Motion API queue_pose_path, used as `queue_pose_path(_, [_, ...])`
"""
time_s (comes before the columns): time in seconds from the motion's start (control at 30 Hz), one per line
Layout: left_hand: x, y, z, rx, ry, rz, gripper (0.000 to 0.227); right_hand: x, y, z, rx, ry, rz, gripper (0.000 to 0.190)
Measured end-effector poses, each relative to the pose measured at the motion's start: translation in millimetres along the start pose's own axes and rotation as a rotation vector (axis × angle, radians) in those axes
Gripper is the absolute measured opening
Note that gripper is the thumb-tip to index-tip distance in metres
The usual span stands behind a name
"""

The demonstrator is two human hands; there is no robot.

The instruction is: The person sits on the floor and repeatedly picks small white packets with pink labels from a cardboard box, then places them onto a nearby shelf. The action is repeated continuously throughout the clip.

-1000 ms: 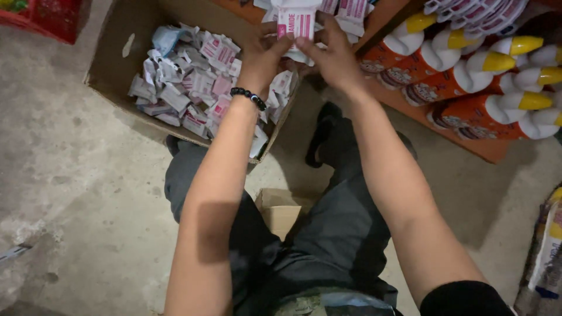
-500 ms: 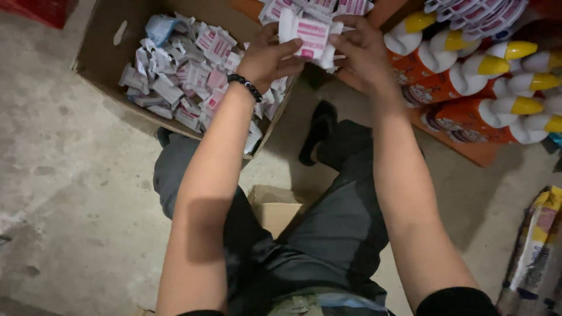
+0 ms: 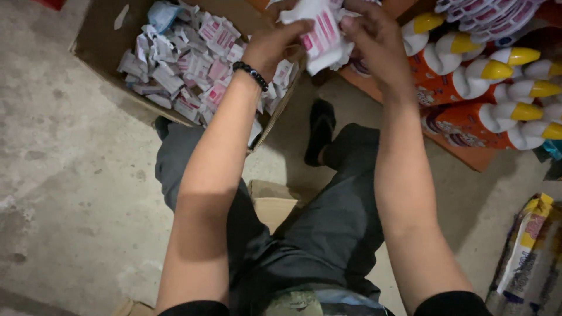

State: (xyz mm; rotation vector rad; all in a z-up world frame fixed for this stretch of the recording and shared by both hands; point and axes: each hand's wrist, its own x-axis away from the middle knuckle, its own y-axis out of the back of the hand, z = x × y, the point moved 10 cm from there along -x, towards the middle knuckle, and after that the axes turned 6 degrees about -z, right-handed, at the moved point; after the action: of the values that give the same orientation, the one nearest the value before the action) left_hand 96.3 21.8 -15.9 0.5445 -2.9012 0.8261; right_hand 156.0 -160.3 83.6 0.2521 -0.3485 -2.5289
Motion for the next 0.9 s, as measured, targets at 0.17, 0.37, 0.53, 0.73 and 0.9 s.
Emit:
queue_pose_path(0.17, [6, -13, -5, -0.16, 0.012, 0.066, 0.077, -1, -28, 15, -0.175, 0.101, 0.194, 0.036])
queue_pose_path(0.37, [21, -26, -9, 0.053, 0.125, 0.137, 0.073, -13, -4, -3, -0.338, -0.069, -0.032, 0.028])
queue_pose_path(0.53, [-2, -3, 32, 0.186, 0.184, -0.043, 0.053, -18, 5, -27, -0.133, -0.026, -0.06, 0.02])
queue_pose_path(0.73, [-40, 13, 99, 0.095, -0.002, -0.22, 0.039, -4, -2, -1, 0.341, 0.062, -0.124, 0.033])
queue_pose_path(0.9, [-47, 22, 154, -0.123, 0.13, -0.312, 0.037, -2, -8, -62, 0.721, 0.062, -0.052, 0.029])
